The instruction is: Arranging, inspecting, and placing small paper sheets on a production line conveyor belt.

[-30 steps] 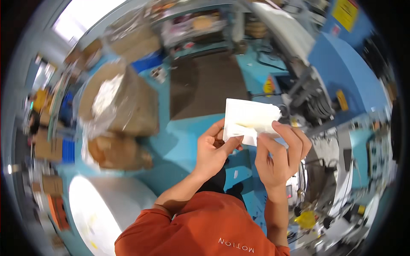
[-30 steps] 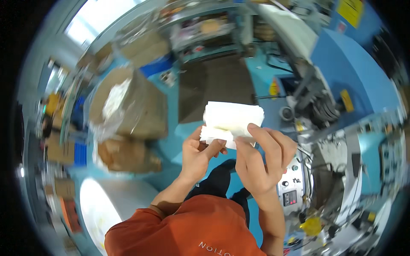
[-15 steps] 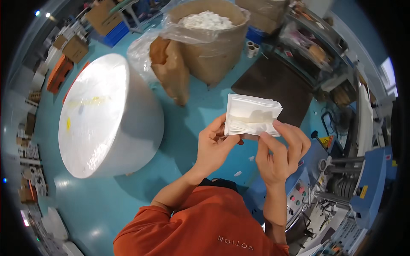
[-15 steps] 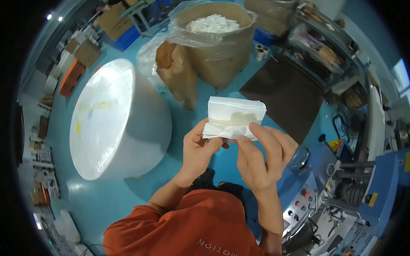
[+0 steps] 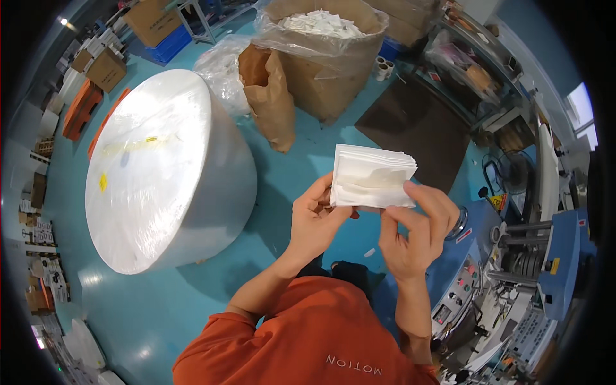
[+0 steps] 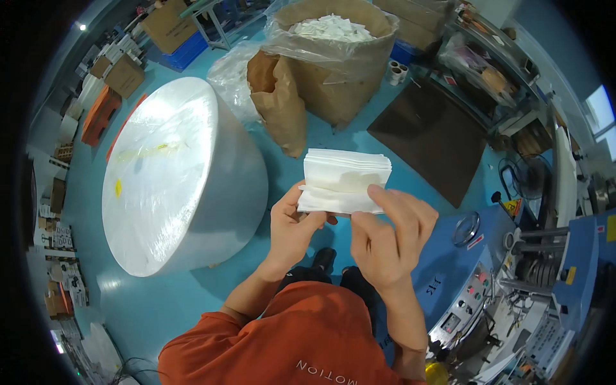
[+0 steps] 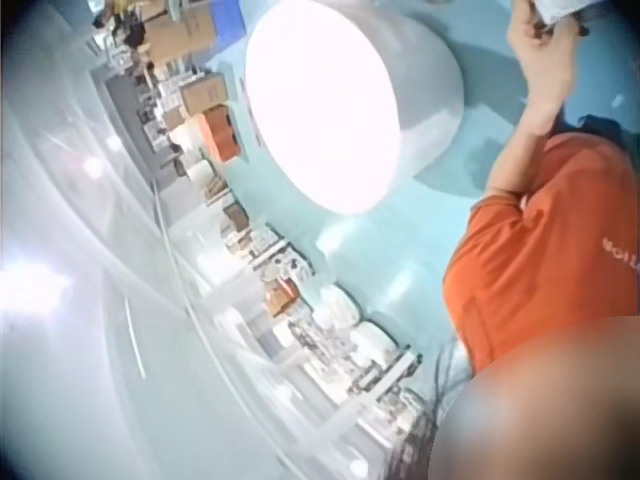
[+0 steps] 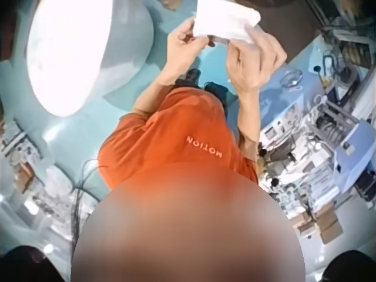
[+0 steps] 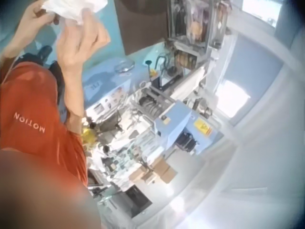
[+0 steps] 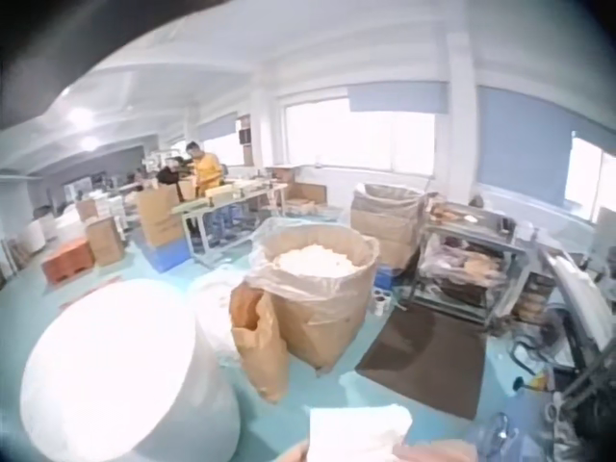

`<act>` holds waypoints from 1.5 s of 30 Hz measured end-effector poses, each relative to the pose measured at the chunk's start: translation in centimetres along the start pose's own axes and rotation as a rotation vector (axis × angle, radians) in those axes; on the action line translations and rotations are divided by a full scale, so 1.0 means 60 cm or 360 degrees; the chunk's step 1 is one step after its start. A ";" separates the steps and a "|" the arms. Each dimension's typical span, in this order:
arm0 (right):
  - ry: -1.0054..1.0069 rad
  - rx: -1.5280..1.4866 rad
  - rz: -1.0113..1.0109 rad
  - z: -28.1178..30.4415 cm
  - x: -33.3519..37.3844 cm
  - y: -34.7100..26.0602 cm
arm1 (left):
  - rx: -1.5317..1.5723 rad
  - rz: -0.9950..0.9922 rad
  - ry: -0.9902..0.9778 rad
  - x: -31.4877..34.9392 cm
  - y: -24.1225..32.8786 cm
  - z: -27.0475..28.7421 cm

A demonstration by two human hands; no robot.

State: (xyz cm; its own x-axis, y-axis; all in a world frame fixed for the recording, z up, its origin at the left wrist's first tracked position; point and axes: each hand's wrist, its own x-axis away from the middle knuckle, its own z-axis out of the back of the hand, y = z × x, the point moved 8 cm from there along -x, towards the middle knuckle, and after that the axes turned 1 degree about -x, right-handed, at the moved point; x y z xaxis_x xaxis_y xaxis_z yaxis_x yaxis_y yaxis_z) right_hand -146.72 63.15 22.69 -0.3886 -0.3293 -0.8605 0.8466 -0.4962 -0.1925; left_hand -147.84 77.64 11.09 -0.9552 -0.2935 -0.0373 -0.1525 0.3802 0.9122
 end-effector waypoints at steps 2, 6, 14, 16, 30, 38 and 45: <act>-0.0001 -0.0064 -0.0257 -0.005 -0.002 0.007 | 0.0031 0.0099 -0.0026 0.004 0.001 0.001; -0.0062 -0.0317 -0.0925 -0.016 0.030 0.069 | 0.0093 0.0296 -0.0152 0.005 -0.025 -0.008; 0.0048 -0.1289 -0.2176 0.011 0.172 0.215 | 0.0060 0.0790 -0.0585 -0.028 -0.112 -0.126; 0.0008 -0.1151 -0.2117 0.050 0.190 0.252 | 0.0091 0.0886 -0.0732 -0.043 -0.137 -0.169; 0.0166 -0.1137 -0.1806 0.175 0.211 0.502 | -0.0456 0.0598 -0.1031 -0.163 -0.254 -0.428; 0.0529 -0.1212 -0.2306 0.118 0.264 0.727 | -0.0342 0.1178 -0.0912 -0.343 -0.376 -0.524; 0.0739 -0.0639 -0.2174 0.092 0.353 0.915 | -0.0274 0.1653 -0.1258 -0.508 -0.561 -0.645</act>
State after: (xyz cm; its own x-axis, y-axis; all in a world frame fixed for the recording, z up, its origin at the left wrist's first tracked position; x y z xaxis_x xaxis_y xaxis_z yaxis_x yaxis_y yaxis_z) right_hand -110.47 24.51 -3.51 -0.8597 0.5099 0.0304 0.0064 0.0703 -0.9975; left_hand -103.80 39.83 -2.71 -0.5055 0.6772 0.5347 0.7159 -0.0167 0.6980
